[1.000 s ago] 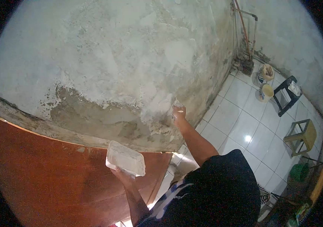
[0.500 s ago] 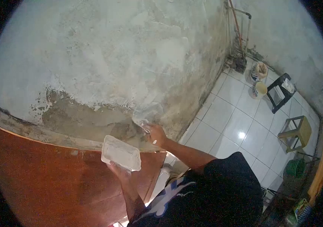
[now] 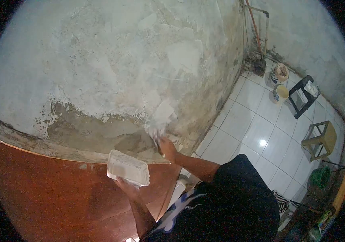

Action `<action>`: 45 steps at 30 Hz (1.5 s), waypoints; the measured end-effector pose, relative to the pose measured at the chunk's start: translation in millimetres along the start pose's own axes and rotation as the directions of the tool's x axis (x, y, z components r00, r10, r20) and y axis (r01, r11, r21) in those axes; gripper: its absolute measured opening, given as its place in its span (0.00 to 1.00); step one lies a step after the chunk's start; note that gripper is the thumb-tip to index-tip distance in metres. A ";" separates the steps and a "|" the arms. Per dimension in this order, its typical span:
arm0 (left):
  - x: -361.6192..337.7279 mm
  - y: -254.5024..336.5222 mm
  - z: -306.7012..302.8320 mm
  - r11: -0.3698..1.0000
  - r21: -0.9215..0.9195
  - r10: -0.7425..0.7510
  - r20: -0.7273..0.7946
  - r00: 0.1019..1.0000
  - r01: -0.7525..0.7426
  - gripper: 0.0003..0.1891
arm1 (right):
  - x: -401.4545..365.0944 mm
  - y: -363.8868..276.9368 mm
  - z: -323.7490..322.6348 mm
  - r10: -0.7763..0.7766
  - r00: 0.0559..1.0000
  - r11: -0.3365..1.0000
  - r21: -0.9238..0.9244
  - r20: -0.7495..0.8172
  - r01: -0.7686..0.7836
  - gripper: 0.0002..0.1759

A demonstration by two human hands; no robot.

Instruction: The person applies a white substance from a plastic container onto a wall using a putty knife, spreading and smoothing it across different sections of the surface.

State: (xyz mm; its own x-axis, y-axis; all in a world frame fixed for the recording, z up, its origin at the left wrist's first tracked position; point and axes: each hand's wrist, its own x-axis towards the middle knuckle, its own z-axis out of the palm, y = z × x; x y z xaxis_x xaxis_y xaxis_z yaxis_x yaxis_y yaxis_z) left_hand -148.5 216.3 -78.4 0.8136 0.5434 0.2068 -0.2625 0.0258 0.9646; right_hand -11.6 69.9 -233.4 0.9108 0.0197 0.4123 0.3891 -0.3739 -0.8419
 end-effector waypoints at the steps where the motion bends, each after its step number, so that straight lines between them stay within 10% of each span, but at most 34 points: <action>1: 0.0 -1.4 3.3 1.000 -0.019 -0.016 -0.019 1.000 0.016 0.46 | -18.8 29.2 10.4 -0.164 0.981 0.979 -0.106 0.105 0.175 0.23; 6: 8.7 -2.4 20.5 0.999 -0.007 0.039 0.118 0.992 -0.039 0.47 | -41.1 60.5 -56.9 -0.245 0.902 0.898 -0.269 0.355 0.349 0.23; 8: 10.1 -2.9 26.2 0.999 -0.010 0.043 0.101 0.994 -0.043 0.47 | -44.6 83.8 -67.6 0.080 0.963 0.920 -0.391 0.259 0.029 0.14; 12: 5.3 -12.5 14.2 1.000 -0.024 0.004 0.108 0.994 -0.001 0.48 | -24.4 108.1 -99.9 0.099 0.993 0.913 -0.403 0.070 -0.063 0.12; 14: 4.2 -15.7 5.7 1.000 -0.028 -0.011 0.106 0.994 0.014 0.48 | -1.7 109.7 -106.7 -0.093 0.965 0.959 -0.281 -0.244 0.021 0.12; 19: -4.5 -0.8 2.3 1.000 -0.022 -0.018 0.014 1.000 0.019 0.46 | 79.4 48.5 -116.3 0.126 0.885 0.982 0.184 -0.449 -0.047 0.13; 23: -5.8 -0.5 -8.3 1.000 -0.015 -0.014 0.038 0.999 0.014 0.45 | 83.3 -6.5 -88.2 0.146 0.974 0.987 -0.036 -0.171 -0.155 0.14; 33: 6.1 -5.4 12.0 0.998 -0.058 -0.026 0.097 0.995 0.032 0.47 | 0.4 4.0 -75.2 -0.391 0.912 0.893 -0.189 0.122 0.408 0.24; 35: 8.0 -6.7 15.6 0.996 -0.082 -0.024 0.121 0.992 0.034 0.48 | -9.3 40.2 -83.0 0.264 0.826 0.865 -0.501 0.497 0.025 0.20; 39: 1.9 -11.8 15.5 0.998 -0.052 -0.038 0.098 0.994 0.043 0.49 | -14.0 107.8 -94.7 -0.147 0.984 0.943 -0.285 0.096 0.169 0.18; 41: -1.2 -16.9 6.1 0.998 -0.034 -0.046 0.089 0.995 0.049 0.50 | 23.0 72.7 -104.2 0.517 0.828 0.836 -0.077 -0.219 -0.543 0.14; 42: -3.1 -21.4 -1.5 0.998 -0.032 -0.045 0.086 0.995 0.048 0.49 | 25.5 90.3 -81.1 0.519 0.827 0.836 -0.074 -0.216 -0.544 0.14; 44: -4.4 -19.1 -6.3 0.999 -0.028 -0.039 0.080 0.996 0.041 0.48 | 27.6 147.5 -17.9 0.598 0.647 0.762 0.587 -0.473 -0.274 0.13; 45: -6.4 -11.5 -5.0 1.000 -0.012 -0.017 0.078 0.997 0.018 0.46 | 31.5 125.9 -20.7 0.489 0.829 0.872 0.139 -0.270 -0.469 0.13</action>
State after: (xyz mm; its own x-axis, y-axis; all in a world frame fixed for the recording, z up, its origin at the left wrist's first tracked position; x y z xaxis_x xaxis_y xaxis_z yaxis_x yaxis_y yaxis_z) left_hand -153.3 216.8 -91.7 0.8560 0.4755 0.2029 -0.2543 0.0455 0.9661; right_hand 63.2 4.1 -319.3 0.9086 -0.4170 0.0241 -0.0691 -0.2069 -0.9759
